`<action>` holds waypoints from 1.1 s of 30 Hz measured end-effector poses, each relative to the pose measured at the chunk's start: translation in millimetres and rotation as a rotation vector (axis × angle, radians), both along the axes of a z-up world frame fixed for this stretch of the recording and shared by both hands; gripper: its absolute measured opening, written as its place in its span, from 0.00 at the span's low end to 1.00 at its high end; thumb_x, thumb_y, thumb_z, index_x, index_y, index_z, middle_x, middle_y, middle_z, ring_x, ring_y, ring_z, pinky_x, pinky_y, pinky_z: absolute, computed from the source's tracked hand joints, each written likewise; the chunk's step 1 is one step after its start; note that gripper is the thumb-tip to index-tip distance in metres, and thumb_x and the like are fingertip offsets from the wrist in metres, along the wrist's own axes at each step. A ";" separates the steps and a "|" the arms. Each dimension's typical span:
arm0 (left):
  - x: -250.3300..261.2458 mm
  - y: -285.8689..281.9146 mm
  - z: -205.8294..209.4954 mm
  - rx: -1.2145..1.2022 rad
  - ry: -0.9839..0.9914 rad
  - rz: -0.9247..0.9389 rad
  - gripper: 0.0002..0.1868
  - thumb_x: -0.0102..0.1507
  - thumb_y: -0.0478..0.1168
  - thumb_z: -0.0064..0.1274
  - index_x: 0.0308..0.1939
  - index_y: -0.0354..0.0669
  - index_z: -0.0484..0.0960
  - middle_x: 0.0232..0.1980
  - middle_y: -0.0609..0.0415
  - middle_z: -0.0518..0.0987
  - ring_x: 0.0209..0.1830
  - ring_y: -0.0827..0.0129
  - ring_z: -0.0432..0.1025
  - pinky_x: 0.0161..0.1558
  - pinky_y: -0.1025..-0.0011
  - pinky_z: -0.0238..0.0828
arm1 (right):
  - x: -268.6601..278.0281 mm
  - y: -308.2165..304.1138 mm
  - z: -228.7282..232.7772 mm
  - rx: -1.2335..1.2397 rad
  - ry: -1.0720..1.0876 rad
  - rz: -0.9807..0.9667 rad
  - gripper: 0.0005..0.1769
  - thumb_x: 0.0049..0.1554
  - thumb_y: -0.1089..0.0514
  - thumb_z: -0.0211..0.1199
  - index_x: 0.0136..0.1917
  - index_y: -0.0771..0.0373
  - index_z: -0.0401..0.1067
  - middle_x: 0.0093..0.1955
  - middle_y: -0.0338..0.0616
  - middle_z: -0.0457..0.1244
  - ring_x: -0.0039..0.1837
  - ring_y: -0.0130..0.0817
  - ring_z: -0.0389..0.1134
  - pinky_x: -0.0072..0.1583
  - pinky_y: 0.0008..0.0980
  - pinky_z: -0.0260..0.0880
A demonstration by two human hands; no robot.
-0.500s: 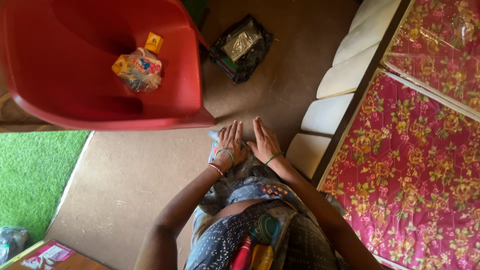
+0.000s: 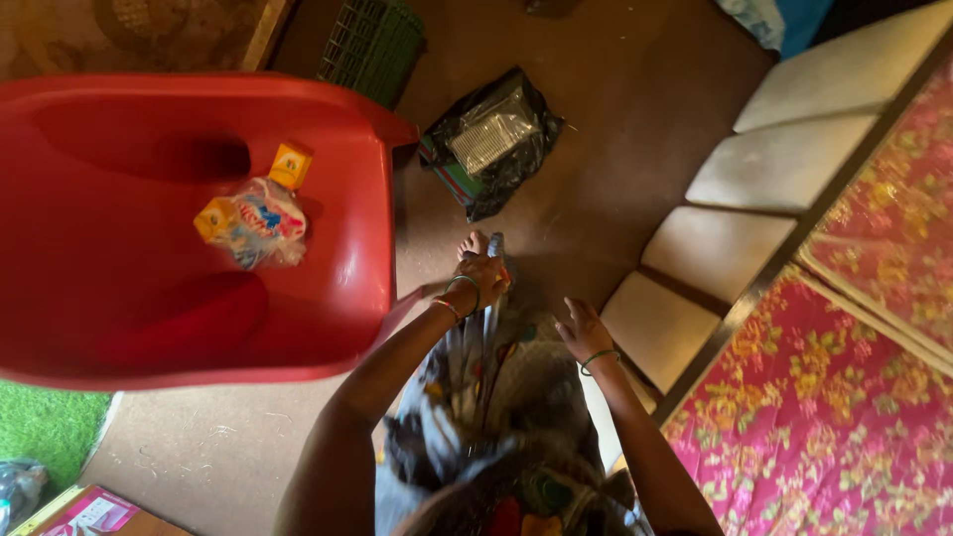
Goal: The person wipes a floral-patterned mattress with a cloth, then moves to the floor to organize various items. They handle plastic bags, a green crate, and a roll of tape, placing them into a pile or onto a red chair.
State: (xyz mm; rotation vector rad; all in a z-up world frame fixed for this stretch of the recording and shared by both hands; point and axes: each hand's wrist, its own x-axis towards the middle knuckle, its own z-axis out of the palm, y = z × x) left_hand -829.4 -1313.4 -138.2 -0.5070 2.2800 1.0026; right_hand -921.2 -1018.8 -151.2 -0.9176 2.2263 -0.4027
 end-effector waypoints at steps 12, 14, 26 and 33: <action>-53.1 -90.4 -337.9 -0.171 -0.057 0.370 0.25 0.63 0.55 0.51 0.58 0.44 0.78 0.57 0.41 0.78 0.56 0.46 0.73 0.55 0.51 0.69 | -129.1 -236.0 -331.1 -0.163 -0.697 -0.413 0.31 0.62 0.49 0.61 0.75 0.63 0.63 0.68 0.50 0.65 0.69 0.43 0.68 0.65 0.41 0.71; -37.5 -89.9 -376.3 -0.126 0.067 0.456 0.24 0.62 0.52 0.54 0.56 0.42 0.80 0.55 0.40 0.79 0.55 0.45 0.73 0.56 0.52 0.70 | -140.7 -274.9 -385.7 -0.089 -0.932 -0.665 0.33 0.65 0.49 0.63 0.76 0.69 0.63 0.66 0.66 0.53 0.59 0.47 0.57 0.58 0.42 0.64; -29.0 -70.1 -436.0 0.107 0.194 0.898 0.18 0.66 0.45 0.54 0.56 0.40 0.79 0.54 0.42 0.82 0.55 0.51 0.77 0.58 0.58 0.74 | -182.3 -369.6 -589.6 0.041 -0.636 -1.517 0.40 0.45 0.45 0.79 0.64 0.72 0.75 0.58 0.50 0.74 0.46 0.41 0.59 0.49 0.43 0.58; -66.4 -139.8 -351.6 -0.243 0.340 0.914 0.56 0.47 0.55 0.71 0.70 0.28 0.61 0.61 0.26 0.72 0.58 0.39 0.68 0.57 0.52 0.68 | -128.8 -246.9 -424.1 -0.497 -1.007 -0.646 0.39 0.52 0.59 0.74 0.72 0.68 0.62 0.57 0.45 0.66 0.55 0.36 0.68 0.55 0.35 0.74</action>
